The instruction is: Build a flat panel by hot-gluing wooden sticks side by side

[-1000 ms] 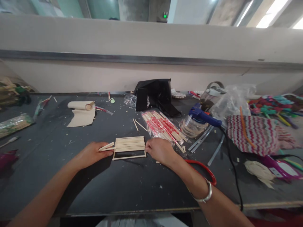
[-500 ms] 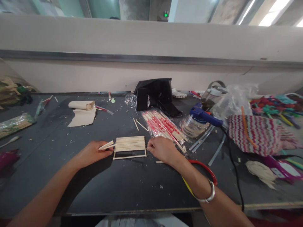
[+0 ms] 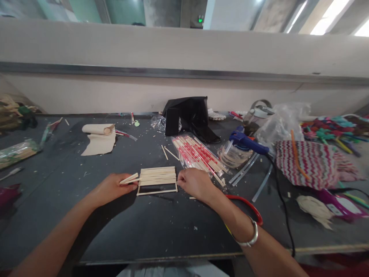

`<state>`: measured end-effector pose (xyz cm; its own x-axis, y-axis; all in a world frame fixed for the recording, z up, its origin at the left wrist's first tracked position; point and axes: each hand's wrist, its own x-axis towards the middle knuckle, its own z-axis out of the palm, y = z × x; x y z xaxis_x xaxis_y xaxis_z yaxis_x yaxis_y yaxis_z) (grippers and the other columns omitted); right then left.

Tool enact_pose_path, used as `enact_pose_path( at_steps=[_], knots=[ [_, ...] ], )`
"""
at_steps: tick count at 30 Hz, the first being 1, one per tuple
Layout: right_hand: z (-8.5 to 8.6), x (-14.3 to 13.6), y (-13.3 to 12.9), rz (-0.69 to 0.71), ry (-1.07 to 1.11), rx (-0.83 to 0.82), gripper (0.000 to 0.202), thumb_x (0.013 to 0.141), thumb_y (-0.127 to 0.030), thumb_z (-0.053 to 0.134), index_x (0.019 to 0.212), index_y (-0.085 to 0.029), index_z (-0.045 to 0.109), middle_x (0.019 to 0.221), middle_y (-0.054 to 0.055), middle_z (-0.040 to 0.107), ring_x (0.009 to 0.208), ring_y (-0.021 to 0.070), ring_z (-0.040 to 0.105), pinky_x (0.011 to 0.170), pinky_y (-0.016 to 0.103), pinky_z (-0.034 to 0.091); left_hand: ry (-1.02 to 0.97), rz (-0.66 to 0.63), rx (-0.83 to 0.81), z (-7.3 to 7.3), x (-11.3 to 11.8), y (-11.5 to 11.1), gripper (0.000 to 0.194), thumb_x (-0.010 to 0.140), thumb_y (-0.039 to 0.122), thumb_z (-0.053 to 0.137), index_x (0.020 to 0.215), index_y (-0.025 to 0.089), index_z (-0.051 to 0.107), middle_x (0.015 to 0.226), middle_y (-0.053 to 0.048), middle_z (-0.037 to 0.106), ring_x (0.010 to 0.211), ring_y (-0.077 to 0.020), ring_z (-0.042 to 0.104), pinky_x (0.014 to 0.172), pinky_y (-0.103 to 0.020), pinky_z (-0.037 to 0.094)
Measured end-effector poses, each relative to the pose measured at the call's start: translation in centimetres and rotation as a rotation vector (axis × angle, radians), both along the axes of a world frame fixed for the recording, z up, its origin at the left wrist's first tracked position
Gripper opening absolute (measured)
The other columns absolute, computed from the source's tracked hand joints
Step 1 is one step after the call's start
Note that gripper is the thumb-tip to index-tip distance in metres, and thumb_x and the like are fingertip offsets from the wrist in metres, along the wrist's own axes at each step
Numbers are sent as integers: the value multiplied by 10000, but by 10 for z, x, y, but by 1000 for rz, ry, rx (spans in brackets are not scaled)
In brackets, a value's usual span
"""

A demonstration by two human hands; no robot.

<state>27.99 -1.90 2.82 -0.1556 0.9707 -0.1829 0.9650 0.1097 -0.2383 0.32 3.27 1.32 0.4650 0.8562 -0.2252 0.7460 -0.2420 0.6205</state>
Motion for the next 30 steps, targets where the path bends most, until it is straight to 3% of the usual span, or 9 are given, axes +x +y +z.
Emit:
enact_pose_path(
  at_steps=[30],
  knots=[
    [-1,-1,-2,-13,9,-14,131,792,-242,557,731,-216,670,736,-11,682,675,126,587,542,221,286,0,13,-30,-1,2,1,280,704,430,561,834,220,693,752,-3,714,713,-200,620,647,-248,431]
  ],
)
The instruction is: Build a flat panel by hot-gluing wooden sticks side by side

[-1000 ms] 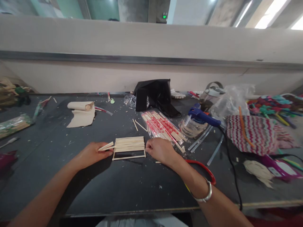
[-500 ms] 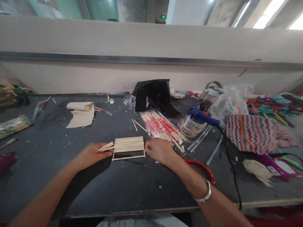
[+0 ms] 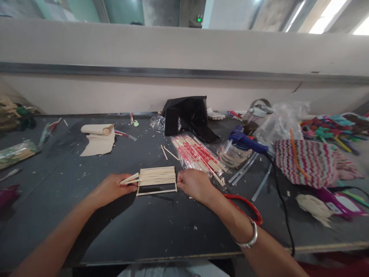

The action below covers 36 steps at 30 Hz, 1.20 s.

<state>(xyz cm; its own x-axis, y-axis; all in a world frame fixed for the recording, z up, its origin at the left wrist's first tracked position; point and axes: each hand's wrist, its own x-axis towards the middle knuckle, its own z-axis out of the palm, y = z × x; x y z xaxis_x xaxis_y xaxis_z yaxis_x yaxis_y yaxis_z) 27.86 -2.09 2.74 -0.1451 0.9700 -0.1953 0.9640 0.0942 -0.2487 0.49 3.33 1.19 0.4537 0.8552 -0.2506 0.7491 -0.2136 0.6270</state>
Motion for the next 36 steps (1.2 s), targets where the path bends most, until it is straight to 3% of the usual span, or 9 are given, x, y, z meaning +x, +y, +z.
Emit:
enact_pose_path(
  at_steps=[28,36],
  knots=[
    [-1,-3,-1,-22,23,4,120,784,-222,554,723,-210,656,751,0,693,699,144,607,554,225,293,-43,-1,12,-4,-1,1,267,692,407,565,820,212,697,746,-3,712,719,-207,632,663,-254,442],
    [-10,4,2,0,61,9,155,800,-214,516,760,-207,666,794,18,703,740,165,615,593,237,312,-53,-10,23,-5,-4,2,273,715,409,556,827,211,708,714,-2,700,668,-196,609,633,-249,426]
  ],
)
